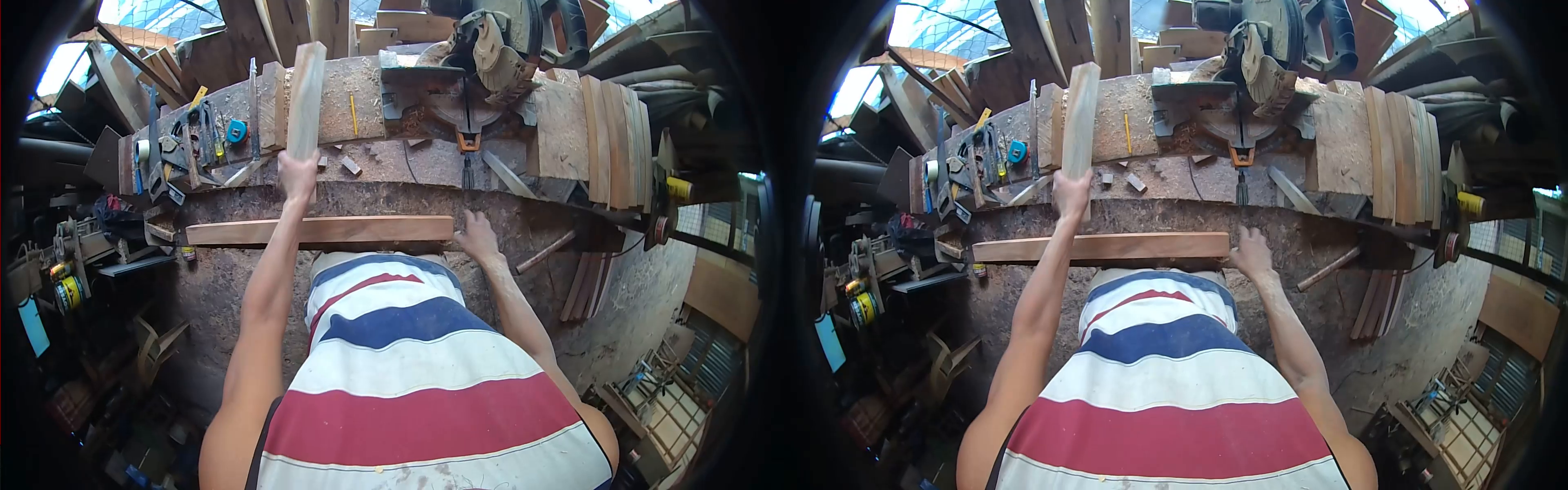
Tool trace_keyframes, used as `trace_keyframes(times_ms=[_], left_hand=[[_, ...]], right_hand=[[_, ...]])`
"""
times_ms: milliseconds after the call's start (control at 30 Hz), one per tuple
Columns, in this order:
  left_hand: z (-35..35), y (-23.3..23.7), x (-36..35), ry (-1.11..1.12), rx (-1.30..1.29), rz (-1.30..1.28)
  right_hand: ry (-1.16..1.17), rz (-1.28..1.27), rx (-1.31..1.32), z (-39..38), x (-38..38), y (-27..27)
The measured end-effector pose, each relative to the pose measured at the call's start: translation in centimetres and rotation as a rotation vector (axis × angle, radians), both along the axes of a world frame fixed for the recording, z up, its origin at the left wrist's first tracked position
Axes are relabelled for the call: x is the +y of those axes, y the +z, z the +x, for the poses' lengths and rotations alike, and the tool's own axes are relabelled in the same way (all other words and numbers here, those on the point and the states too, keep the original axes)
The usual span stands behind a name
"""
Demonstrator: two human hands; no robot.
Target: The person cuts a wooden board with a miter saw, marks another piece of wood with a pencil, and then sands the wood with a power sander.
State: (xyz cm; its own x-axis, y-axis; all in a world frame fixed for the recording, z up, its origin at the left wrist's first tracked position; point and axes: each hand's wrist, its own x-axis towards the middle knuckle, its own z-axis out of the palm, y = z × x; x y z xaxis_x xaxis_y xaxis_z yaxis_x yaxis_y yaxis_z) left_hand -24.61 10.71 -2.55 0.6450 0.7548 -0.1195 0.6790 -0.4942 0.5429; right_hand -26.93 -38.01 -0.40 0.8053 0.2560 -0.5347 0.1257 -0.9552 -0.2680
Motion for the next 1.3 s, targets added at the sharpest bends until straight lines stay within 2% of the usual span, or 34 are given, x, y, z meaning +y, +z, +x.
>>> trace_keyframes(times_ms=[100, 200, 267, 333, 400, 433, 500, 600, 633, 700, 733, 767, 933, 1033, 1133, 1200, 1300], left_hand=[[4.0, -3.6, 1.9, -0.03, 0.031, -0.032], [2.7, -3.5, 2.1, -0.183, 0.096, 0.112], [0.0, -0.1, 2.3, -0.307, 0.146, 0.271], [-5.2, 1.1, 5.6, -0.336, 0.2, 0.165], [-11.3, 2.0, 9.9, -0.44, 0.429, -0.046], [-14.8, 1.9, 10.9, -0.531, 0.524, 0.083], [-19.7, 1.1, 11.9, -0.714, 0.659, 0.356], [-21.8, -1.5, 13.5, -0.859, 0.607, 0.36], [-22.2, -3.6, 14.7, -0.891, 0.497, 0.473], [-23.1, -5.8, 17.4, -0.935, 0.48, 0.435], [-22.5, -6.5, 17.5, -0.964, 0.46, 0.415], [-22.1, -4.7, 16.8, -0.972, 0.429, 0.344], [-18.3, 7.1, 11.6, -1.074, 0.329, 0.226], [-12.7, 11.2, 6.5, -1.04, 0.057, 0.218], [-4.6, 12.1, 2.3, -1.043, -0.014, 0.248], [1.3, 11.7, -0.3, -1.056, -0.131, 0.299], [9.7, 9.8, -3.0, -1.065, -0.123, 0.261]], right_hand=[[0.125, 0.058, 0.04, -1.1, 4.2, -1.9], [0.247, -0.111, -0.056, -2.5, 6.8, -3.8], [0.185, -0.099, -0.144, -2.9, 6.6, -6.5], [0.132, -0.038, -0.22, -3.6, 6.6, -7.0], [0.135, -0.049, -0.198, -3.0, 6.9, -7.2], [0.132, -0.056, -0.193, -3.6, 7.1, -6.8], [0.135, -0.048, -0.161, -3.7, 7.4, -5.5], [0.128, -0.07, -0.131, -3.1, 7.4, -4.4], [0.122, -0.092, -0.11, -3.2, 7.5, -3.8], [0.125, -0.085, -0.101, -3.2, 7.9, -2.8], [0.133, -0.067, -0.113, -3.5, 7.8, -1.7], [0.127, -0.06, -0.143, -3.4, 7.2, -0.7], [0.051, -0.031, -0.294, 0.4, 1.6, 4.9], [0.012, -0.012, -0.44, 6.2, -2.4, 7.5], [-0.036, -0.006, -0.566, 14.3, -7.2, 8.8], [-0.033, -0.009, -0.672, 20.4, -10.3, 7.7], [-0.133, -0.132, -0.568, 28.2, -13.2, 6.3]])
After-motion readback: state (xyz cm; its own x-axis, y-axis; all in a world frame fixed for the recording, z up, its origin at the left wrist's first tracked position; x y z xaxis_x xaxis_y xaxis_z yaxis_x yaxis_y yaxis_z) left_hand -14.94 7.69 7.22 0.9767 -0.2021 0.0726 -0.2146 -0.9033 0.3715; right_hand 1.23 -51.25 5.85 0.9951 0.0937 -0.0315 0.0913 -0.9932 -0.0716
